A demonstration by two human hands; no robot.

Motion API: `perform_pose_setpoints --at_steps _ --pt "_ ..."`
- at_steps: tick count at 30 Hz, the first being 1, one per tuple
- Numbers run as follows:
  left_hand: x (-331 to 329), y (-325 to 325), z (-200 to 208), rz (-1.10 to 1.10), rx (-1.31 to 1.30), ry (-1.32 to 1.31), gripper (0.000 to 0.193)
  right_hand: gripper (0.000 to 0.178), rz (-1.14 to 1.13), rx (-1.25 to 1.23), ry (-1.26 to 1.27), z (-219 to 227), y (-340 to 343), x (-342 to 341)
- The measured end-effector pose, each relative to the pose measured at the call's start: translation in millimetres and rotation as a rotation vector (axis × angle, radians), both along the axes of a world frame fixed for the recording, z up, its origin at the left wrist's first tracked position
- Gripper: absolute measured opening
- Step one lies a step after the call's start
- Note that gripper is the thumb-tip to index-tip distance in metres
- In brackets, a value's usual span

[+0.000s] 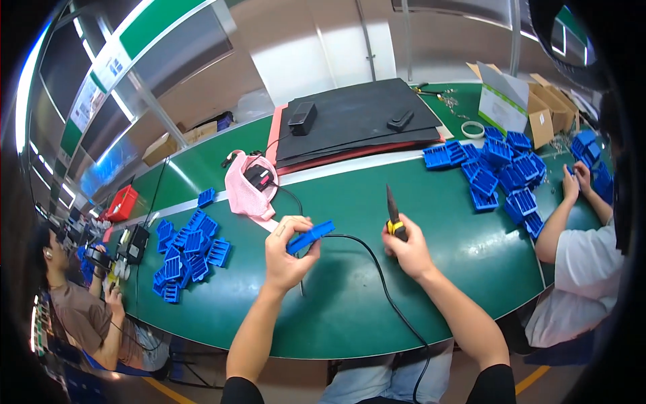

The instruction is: Soldering internal components into a blue plastic housing at an assembly station.

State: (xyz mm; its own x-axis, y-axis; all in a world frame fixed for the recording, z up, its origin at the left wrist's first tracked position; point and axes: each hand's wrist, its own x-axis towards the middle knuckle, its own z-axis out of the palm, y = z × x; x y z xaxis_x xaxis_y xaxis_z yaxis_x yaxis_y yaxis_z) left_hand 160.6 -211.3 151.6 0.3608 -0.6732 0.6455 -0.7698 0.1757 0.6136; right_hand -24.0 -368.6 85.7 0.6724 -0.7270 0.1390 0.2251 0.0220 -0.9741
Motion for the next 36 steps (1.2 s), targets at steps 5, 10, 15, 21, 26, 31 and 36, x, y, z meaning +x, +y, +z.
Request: perform_pose_setpoints --at_steps 5,10,15,21,26,31,36 --pt "7 10 -9 0.069 0.033 0.026 0.024 0.013 0.279 0.127 -0.008 15 20 -9" --pt "2 12 -10 0.079 -0.097 -0.132 0.018 0.028 0.500 0.196 0.050 24 35 -14" --pt "-6 9 -11 0.038 0.001 -0.069 0.029 0.032 0.587 0.093 0.191 31 48 -20" --pt "-3 8 -11 0.025 -0.068 -0.217 0.037 0.029 0.496 -0.253 0.385 31 54 -23" --pt "-2 9 -13 0.076 -0.098 -0.204 0.041 0.033 0.382 -0.392 0.331 24 60 -21" --pt "-6 9 -11 0.105 -0.081 -0.106 0.041 0.026 0.282 -0.320 0.355 21 57 -20" --pt "-1 8 -13 0.074 -0.108 -0.189 0.040 0.027 0.221 -0.270 0.382 32 60 -21"
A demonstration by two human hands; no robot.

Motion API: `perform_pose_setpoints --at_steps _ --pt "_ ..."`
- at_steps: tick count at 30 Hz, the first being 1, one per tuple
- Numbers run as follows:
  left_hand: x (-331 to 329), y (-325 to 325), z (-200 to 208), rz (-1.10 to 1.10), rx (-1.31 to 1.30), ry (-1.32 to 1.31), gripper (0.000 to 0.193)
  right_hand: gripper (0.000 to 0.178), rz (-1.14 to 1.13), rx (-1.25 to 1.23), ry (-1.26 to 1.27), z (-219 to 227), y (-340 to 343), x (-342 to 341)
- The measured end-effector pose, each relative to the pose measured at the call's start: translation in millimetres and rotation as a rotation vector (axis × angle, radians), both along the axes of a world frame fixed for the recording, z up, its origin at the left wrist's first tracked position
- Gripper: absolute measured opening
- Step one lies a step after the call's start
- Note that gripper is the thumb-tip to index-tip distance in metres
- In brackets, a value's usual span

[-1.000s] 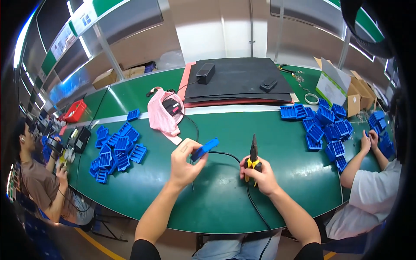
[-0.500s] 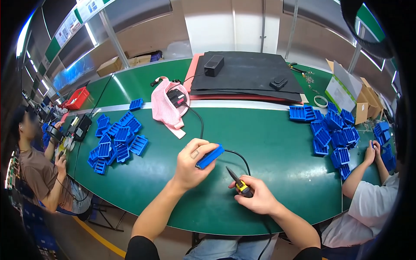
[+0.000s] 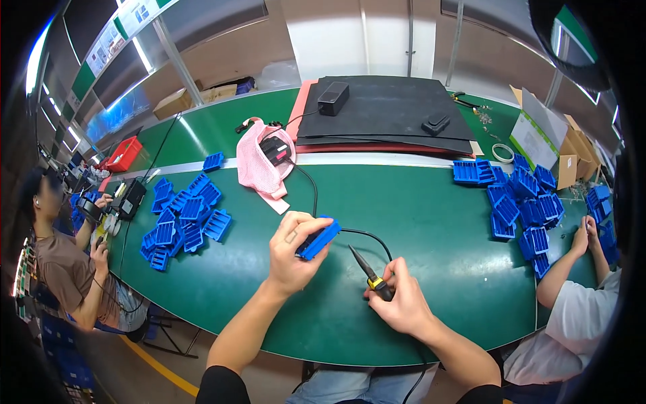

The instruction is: Soldering internal components into a blue plastic housing at an assembly station.

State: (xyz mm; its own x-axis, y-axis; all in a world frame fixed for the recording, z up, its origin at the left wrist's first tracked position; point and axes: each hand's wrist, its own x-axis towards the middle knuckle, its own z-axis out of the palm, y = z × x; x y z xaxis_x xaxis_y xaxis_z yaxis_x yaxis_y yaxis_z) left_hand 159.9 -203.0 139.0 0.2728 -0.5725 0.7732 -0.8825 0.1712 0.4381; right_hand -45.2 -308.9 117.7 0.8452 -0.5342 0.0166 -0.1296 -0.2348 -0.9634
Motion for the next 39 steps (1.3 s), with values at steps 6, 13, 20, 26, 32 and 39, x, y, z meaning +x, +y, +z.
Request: perform_pose_setpoints --at_steps 6,13,20,26,32,39 --pt "-7 -1 2 0.003 -0.017 0.112 0.038 0.022 0.026 -0.158 0.196 1 -2 1" --pt "-8 0 3 -0.045 -0.008 0.108 0.038 0.020 0.092 -0.079 -0.095 -16 -1 3" --pt "-10 1 -4 -0.102 -0.045 0.240 0.032 0.015 0.108 0.049 -0.086 -16 0 3" --pt "-16 1 4 -0.061 -0.023 0.222 0.030 0.014 0.206 0.236 -0.034 -13 -1 2" --pt "-20 -1 -1 -0.064 -0.065 0.180 0.030 0.014 0.227 0.379 -0.077 -15 5 2" --pt "-25 -1 -9 -0.037 -0.079 0.208 0.029 0.015 0.240 0.416 -0.048 -13 8 3"
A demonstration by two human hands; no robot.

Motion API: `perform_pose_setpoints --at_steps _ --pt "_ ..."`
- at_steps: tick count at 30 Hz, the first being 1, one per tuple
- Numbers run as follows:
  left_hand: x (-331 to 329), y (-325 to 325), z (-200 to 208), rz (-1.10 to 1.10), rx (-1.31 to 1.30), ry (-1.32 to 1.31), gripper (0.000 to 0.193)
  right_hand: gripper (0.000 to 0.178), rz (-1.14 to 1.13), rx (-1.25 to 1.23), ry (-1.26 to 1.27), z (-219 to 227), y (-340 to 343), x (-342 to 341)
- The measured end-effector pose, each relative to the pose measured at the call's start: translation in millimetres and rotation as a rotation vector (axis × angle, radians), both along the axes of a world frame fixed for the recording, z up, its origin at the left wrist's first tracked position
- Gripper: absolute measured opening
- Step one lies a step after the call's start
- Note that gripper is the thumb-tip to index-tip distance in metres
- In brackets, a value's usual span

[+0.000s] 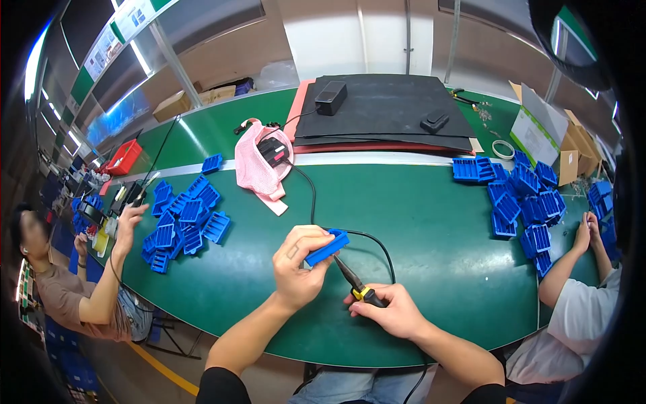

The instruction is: Soldering internal components into a blue plastic housing at an assembly station.

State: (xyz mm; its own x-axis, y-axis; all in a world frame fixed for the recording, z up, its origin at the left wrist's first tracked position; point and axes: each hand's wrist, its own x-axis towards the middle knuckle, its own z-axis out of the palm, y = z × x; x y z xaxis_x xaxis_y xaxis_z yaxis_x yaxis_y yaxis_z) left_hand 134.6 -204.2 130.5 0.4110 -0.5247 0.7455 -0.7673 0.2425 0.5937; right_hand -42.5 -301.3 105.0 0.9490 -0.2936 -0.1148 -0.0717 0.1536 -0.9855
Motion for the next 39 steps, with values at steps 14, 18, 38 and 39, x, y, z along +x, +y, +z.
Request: perform_pose_setpoints --at_steps 14,18,38,39 --pt "1 0 0 0.045 -0.038 -0.083 0.031 0.014 0.005 -0.090 -0.028 2 0 -1" --pt "1 0 0 0.061 -0.028 -0.108 0.032 0.016 -0.017 -0.087 -0.025 3 1 0" --pt "2 -1 1 0.051 0.145 -0.032 0.042 0.030 -0.061 -0.165 0.074 10 5 -3" --pt "4 -1 -1 0.019 0.142 -0.041 0.044 0.030 -0.058 -0.167 0.076 11 6 -2"
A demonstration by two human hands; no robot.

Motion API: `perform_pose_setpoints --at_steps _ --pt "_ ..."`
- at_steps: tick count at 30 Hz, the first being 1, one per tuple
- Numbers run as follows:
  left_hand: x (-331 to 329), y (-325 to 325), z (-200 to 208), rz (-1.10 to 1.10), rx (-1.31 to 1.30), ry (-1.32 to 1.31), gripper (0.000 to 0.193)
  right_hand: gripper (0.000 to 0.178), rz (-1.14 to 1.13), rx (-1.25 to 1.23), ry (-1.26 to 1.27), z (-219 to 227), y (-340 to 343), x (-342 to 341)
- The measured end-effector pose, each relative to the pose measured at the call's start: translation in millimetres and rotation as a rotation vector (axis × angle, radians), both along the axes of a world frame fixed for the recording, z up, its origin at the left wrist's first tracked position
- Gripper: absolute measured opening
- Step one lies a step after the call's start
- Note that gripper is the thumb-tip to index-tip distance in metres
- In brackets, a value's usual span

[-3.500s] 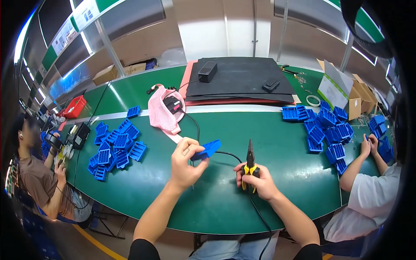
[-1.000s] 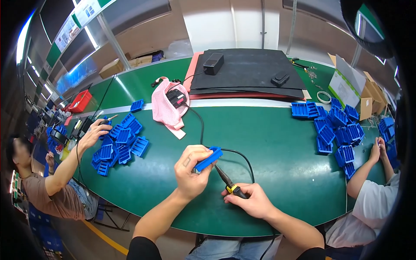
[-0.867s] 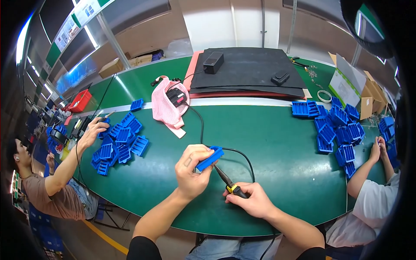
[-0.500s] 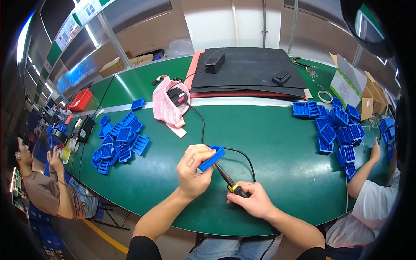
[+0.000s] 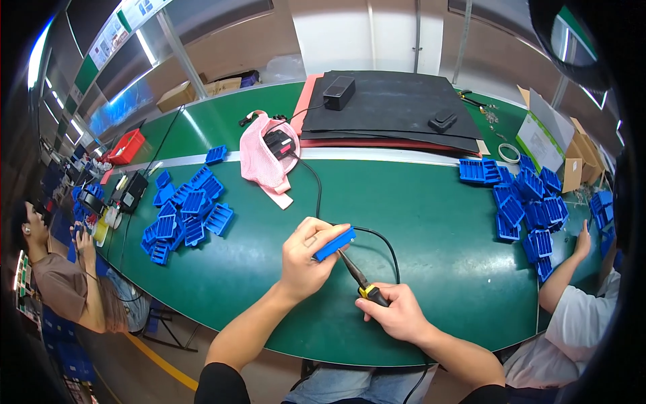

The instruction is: Soldering internal components into a blue plastic housing at an assembly station.

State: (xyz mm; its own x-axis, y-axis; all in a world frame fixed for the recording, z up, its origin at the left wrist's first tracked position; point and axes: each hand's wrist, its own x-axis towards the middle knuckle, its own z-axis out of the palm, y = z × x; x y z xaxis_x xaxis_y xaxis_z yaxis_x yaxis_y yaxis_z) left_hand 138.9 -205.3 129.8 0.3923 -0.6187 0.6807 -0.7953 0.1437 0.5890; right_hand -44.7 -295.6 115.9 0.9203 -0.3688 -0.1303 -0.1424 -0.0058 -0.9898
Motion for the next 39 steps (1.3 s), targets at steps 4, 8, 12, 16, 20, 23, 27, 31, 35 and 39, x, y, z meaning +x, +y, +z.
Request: perform_pose_setpoints --at_steps 4,8,12,16,20,23,27,31,35,39 --pt "-2 0 3 0.025 -0.017 0.025 0.042 0.029 -0.026 -0.011 -0.007 0 3 0" --pt "-1 2 2 0.032 -0.017 0.023 0.043 0.023 -0.009 -0.022 0.023 2 2 -2" --pt "2 2 4 0.011 -0.023 -0.038 0.039 0.026 -0.008 -0.050 -0.013 2 -1 -1" --pt "10 3 5 0.042 -0.048 0.043 0.036 0.017 0.027 0.001 -0.049 -7 -8 -2" --pt "11 4 9 0.042 -0.072 0.105 0.034 0.018 -0.004 0.041 -0.059 -3 -10 -4" --pt "10 5 9 0.015 -0.080 0.019 0.036 0.019 -0.017 0.034 -0.058 -2 -12 -3" --pt "9 4 9 0.006 -0.092 -0.054 0.039 0.019 -0.028 0.013 -0.038 -8 -12 -1" --pt "7 4 9 -0.011 -0.095 -0.065 0.040 0.018 -0.012 0.007 -0.033 -6 -11 -1" --pt "8 4 9 -0.014 -0.097 -0.080 0.040 0.018 -0.015 0.006 -0.056 -7 -11 -1" --pt "9 3 6 -0.022 -0.090 -0.080 0.040 0.016 -0.026 -0.013 -0.071 -9 -11 -1"
